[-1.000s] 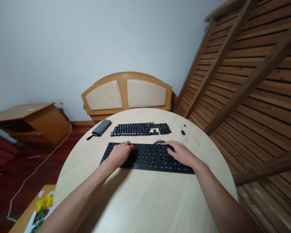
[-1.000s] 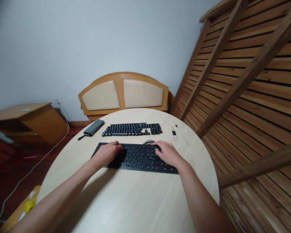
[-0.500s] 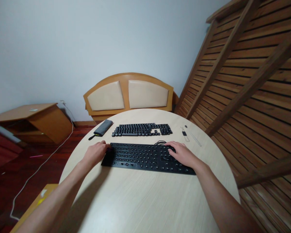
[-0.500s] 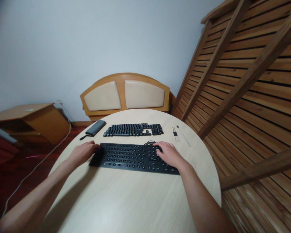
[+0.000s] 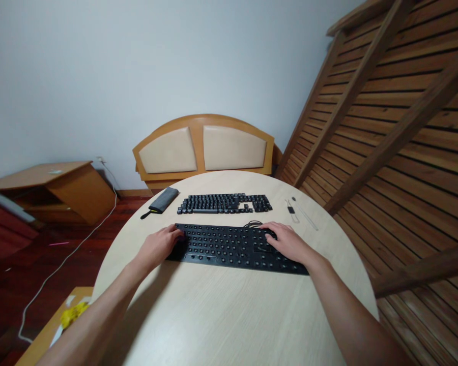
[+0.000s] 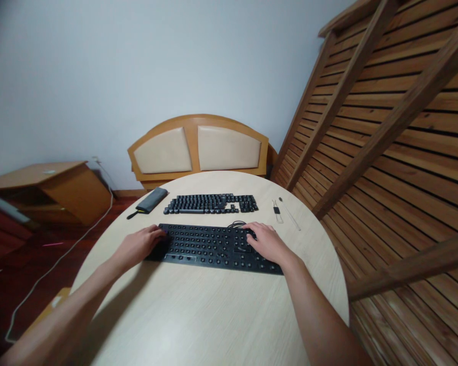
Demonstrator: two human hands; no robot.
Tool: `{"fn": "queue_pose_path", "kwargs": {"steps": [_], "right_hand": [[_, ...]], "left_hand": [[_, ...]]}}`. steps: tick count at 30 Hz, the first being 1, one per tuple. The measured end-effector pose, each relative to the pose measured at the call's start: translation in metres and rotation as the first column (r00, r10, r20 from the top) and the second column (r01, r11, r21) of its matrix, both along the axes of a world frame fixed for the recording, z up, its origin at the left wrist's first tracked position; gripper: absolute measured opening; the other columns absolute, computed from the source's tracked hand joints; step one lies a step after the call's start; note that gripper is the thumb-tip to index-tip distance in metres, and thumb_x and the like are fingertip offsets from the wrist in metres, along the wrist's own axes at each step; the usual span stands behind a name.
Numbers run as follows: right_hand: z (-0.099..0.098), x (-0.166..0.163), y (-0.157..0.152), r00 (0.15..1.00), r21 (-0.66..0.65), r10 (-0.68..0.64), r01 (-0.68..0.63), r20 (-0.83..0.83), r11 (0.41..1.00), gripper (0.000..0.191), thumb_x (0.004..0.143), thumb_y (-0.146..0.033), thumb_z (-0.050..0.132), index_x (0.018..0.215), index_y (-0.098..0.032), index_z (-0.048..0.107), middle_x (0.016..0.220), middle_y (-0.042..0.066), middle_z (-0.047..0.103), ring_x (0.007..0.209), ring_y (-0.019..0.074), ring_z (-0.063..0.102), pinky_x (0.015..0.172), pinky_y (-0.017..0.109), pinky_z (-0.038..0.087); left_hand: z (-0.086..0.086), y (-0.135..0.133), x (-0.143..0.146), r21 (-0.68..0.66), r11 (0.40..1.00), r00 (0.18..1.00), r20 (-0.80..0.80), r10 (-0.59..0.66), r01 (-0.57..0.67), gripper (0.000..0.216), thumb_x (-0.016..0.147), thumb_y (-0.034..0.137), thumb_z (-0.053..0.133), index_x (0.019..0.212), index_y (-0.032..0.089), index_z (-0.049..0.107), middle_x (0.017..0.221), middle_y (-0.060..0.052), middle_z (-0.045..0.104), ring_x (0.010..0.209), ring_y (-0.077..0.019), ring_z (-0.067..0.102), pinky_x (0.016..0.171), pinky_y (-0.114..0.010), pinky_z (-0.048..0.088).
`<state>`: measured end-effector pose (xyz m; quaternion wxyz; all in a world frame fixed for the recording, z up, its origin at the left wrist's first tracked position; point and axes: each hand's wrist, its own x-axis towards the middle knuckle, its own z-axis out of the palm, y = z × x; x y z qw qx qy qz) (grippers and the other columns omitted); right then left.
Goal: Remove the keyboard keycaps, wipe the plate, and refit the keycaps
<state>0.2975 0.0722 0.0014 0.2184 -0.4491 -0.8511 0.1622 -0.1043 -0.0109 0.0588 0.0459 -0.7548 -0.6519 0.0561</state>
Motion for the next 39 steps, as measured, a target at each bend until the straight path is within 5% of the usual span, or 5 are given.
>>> {"fn": "queue_pose_path", "kwargs": {"steps": [5,12,16,30,39], "right_hand": [[-0.001,0.0,0.001,1.0,0.006,0.003,-0.003,-0.002,1.0,0.031,0.093,-0.025,0.049,0.12,-0.023,0.064,0.125,0.007,0.069,0.114,0.0272,0.063,0.102,0.047,0.044],[0.002,-0.001,-0.001,1.0,0.005,0.002,-0.001,-0.002,1.0,0.031,0.094,-0.025,0.048,0.12,-0.023,0.064,0.124,0.008,0.069,0.114,0.0273,0.063,0.102,0.047,0.044],[0.002,0.0,-0.002,1.0,0.0,-0.001,0.001,-0.003,1.0,0.03,0.094,-0.026,0.048,0.12,-0.023,0.064,0.124,0.008,0.069,0.114,0.0279,0.063,0.102,0.049,0.044],[0.002,0.0,0.0,1.0,0.01,0.012,-0.012,-0.028,1.0,0.03,0.092,-0.025,0.049,0.117,-0.024,0.065,0.122,0.007,0.07,0.113,0.0269,0.064,0.102,0.047,0.045],[-0.001,0.001,0.0,1.0,0.011,0.012,-0.011,-0.017,1.0,0.03,0.095,-0.028,0.048,0.12,-0.023,0.064,0.125,0.008,0.069,0.115,0.0276,0.062,0.103,0.049,0.044]], "left_hand": [[0.004,-0.004,0.0,0.048,0.992,0.99,-0.073,0.123,-0.12,0.028,0.099,0.016,0.043,0.111,0.023,0.067,0.109,-0.009,0.065,0.103,-0.0253,0.065,0.061,-0.025,0.049],[-0.006,0.003,0.054,0.178,0.972,0.976,0.126,-0.18,0.156,0.026,0.101,0.021,0.045,0.116,0.024,0.066,0.11,-0.007,0.066,0.101,-0.0217,0.065,0.075,-0.028,0.054],[-0.014,0.003,0.073,0.108,0.971,0.966,0.123,-0.227,0.214,0.024,0.101,0.021,0.046,0.11,0.022,0.068,0.106,-0.007,0.066,0.102,-0.0225,0.065,0.076,-0.028,0.055],[-0.013,-0.018,-0.038,0.074,0.981,0.984,0.031,0.177,-0.179,0.033,0.1,0.023,0.041,0.113,0.029,0.07,0.113,-0.006,0.068,0.101,-0.0234,0.067,0.063,-0.026,0.049],[-0.003,0.009,0.002,0.186,0.979,0.991,0.122,0.062,-0.084,0.032,0.101,0.026,0.041,0.118,0.028,0.068,0.118,-0.006,0.067,0.105,-0.0223,0.065,0.07,-0.026,0.052]]}}
